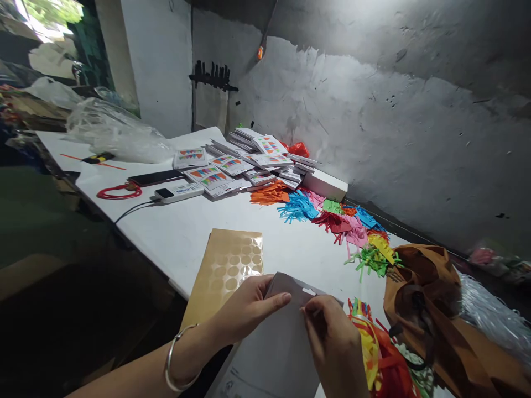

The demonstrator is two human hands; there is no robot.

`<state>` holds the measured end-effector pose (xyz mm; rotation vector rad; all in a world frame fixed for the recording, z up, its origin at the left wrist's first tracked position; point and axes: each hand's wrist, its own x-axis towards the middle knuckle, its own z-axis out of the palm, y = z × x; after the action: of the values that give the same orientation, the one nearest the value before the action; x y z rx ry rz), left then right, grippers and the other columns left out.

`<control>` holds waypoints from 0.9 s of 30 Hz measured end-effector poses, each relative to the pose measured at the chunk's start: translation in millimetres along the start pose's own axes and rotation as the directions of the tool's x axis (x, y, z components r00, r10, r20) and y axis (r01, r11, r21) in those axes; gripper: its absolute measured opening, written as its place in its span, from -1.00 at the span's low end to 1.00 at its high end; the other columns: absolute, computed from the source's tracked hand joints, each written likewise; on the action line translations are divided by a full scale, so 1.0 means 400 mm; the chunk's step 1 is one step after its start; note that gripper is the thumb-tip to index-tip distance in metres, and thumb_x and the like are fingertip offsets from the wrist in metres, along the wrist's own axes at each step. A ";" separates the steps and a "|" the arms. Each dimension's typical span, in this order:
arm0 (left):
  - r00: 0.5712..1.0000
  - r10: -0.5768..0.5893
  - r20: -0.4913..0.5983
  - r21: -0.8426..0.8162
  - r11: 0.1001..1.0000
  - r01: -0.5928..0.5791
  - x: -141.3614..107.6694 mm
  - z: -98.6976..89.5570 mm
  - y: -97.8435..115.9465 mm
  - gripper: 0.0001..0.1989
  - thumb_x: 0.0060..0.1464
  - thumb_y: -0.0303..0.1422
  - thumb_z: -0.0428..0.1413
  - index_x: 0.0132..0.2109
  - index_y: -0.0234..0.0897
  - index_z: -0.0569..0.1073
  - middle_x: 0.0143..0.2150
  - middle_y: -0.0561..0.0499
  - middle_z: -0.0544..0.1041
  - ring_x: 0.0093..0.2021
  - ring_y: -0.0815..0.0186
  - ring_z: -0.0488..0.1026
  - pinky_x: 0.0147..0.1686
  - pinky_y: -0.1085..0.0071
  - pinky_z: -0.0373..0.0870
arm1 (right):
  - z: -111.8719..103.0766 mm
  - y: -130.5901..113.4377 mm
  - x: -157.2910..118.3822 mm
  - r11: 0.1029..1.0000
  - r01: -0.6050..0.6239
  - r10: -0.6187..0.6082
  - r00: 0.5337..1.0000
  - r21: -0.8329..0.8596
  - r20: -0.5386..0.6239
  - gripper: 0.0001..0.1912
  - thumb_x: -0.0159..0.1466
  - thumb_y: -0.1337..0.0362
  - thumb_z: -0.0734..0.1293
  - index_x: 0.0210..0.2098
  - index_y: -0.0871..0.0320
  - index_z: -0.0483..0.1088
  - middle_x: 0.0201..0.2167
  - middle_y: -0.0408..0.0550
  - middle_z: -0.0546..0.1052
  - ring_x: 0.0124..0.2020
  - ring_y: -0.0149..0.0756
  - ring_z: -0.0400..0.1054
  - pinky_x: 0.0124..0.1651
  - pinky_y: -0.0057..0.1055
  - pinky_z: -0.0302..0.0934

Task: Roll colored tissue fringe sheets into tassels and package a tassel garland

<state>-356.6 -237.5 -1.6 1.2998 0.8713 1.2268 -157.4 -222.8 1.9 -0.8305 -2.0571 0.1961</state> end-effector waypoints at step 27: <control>0.999 -0.038 -0.004 -0.272 0.962 0.036 -0.001 -0.016 -0.020 -0.68 0.12 -0.16 0.30 -0.10 -0.31 0.60 -0.21 -0.09 0.66 -0.20 0.17 0.58 -0.20 0.33 0.50 | 0.065 0.052 -0.020 0.897 -0.398 0.421 0.901 0.191 -0.101 -0.39 0.16 -0.09 0.47 0.12 0.01 0.40 0.08 0.06 0.43 0.09 -0.04 0.37 -0.02 -0.28 0.37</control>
<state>-361.5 -235.4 -10.1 1.0531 0.7017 1.2747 -164.6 -207.5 -27.8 -1.1337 -1.6871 0.5208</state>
